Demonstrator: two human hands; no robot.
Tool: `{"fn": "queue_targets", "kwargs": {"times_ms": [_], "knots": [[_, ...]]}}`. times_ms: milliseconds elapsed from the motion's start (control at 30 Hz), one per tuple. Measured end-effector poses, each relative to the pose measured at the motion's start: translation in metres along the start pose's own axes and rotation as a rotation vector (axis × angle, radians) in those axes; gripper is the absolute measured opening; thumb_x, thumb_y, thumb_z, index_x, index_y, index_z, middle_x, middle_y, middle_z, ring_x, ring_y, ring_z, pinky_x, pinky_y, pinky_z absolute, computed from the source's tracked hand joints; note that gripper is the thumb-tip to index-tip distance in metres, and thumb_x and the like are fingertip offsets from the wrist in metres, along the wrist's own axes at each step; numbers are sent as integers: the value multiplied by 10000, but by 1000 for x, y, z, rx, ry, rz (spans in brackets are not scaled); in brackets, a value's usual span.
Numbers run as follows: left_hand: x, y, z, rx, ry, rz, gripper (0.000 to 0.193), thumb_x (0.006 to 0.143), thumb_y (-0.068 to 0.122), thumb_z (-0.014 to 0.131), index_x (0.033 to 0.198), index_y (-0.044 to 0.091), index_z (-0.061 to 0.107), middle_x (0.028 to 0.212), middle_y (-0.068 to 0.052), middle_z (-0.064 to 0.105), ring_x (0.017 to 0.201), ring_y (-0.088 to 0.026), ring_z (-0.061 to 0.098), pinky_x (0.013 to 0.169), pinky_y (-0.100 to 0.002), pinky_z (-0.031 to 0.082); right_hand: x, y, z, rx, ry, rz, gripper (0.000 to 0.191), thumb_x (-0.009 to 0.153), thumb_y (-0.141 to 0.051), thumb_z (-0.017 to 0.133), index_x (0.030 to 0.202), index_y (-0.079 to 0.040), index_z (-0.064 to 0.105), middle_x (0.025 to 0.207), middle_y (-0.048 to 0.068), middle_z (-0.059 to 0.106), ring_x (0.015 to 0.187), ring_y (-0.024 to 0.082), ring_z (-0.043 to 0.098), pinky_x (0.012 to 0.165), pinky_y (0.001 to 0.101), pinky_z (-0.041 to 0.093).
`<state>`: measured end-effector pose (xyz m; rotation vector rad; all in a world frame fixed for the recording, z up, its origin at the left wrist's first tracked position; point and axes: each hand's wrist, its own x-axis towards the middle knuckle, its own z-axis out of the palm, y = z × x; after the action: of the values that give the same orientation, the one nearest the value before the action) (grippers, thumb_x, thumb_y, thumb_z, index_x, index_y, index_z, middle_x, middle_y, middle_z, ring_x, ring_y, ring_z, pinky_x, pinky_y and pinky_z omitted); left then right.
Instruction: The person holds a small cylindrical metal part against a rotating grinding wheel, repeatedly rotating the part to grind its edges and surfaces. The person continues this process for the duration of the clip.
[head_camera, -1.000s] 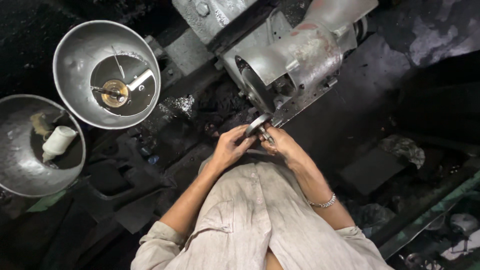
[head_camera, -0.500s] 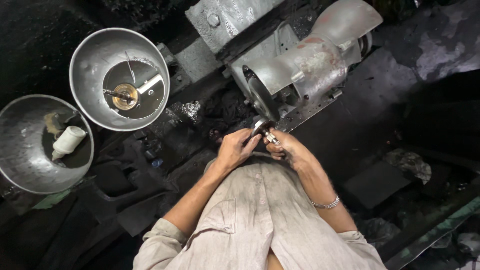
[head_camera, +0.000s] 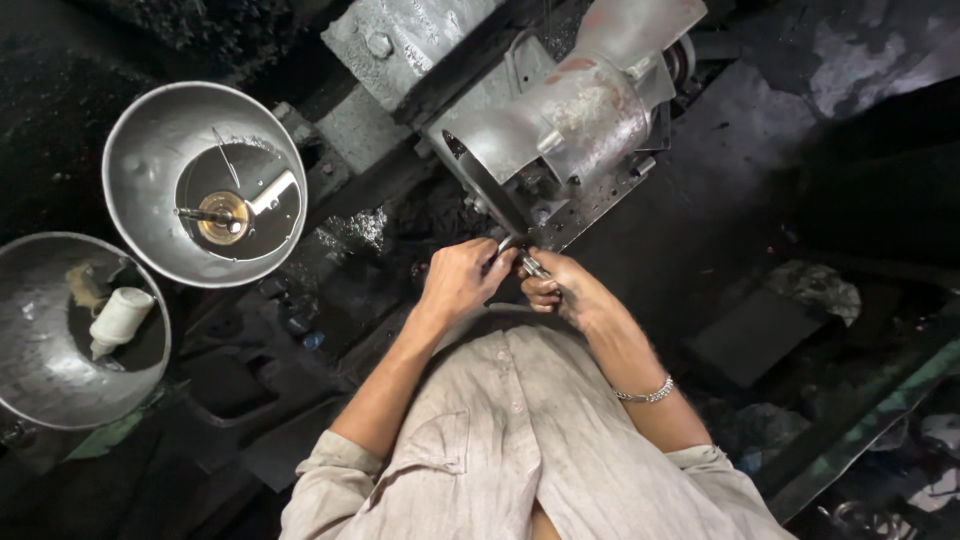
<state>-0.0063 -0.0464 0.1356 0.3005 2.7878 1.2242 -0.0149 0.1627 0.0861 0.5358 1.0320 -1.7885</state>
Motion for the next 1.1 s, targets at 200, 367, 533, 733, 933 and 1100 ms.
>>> {"fn": "queue_targets", "kwargs": {"times_ms": [200,367,533,733,933,1100], "knots": [[-17,8,-8,-86,90,143,209,940,223,726,1007,26,725,928,-130,713,795,-339,697,670,-415,554,-14,11,9,-483,254,-207,488,1081,-424,333,873,-74,601,574,-91,498,479,55,432,485,261,375],[-39,-1,-2,-297,145,37,280,905,208,773,1100,14,722,1048,-129,743,918,-270,756,787,-341,601,-10,12,15,-337,133,-31,425,1085,-384,396,864,-73,583,522,-63,413,427,66,323,444,269,294],[-46,-23,9,-381,215,114,255,948,150,748,1144,-7,701,1122,-151,733,991,-283,747,857,-345,594,5,6,12,-33,-110,54,353,1076,-331,396,910,-69,563,479,-82,350,377,57,300,417,258,293],[-34,-25,17,-306,244,68,215,961,151,727,1112,-1,717,1034,-145,735,896,-292,742,779,-345,592,12,0,8,-67,-22,99,420,1102,-396,362,904,-74,545,486,-88,343,394,48,283,417,250,264],[-11,-19,1,-177,198,95,196,960,218,710,934,25,732,821,-130,694,683,-322,682,599,-393,538,15,-1,2,-58,-59,103,431,1097,-429,379,875,-93,532,491,-99,342,405,40,281,419,246,252],[6,-12,-5,-121,127,149,277,952,251,705,799,20,700,720,-139,640,598,-339,631,533,-428,486,10,-7,5,-43,-93,114,407,1100,-417,417,830,-124,504,507,-101,352,408,27,303,411,236,253]]}}
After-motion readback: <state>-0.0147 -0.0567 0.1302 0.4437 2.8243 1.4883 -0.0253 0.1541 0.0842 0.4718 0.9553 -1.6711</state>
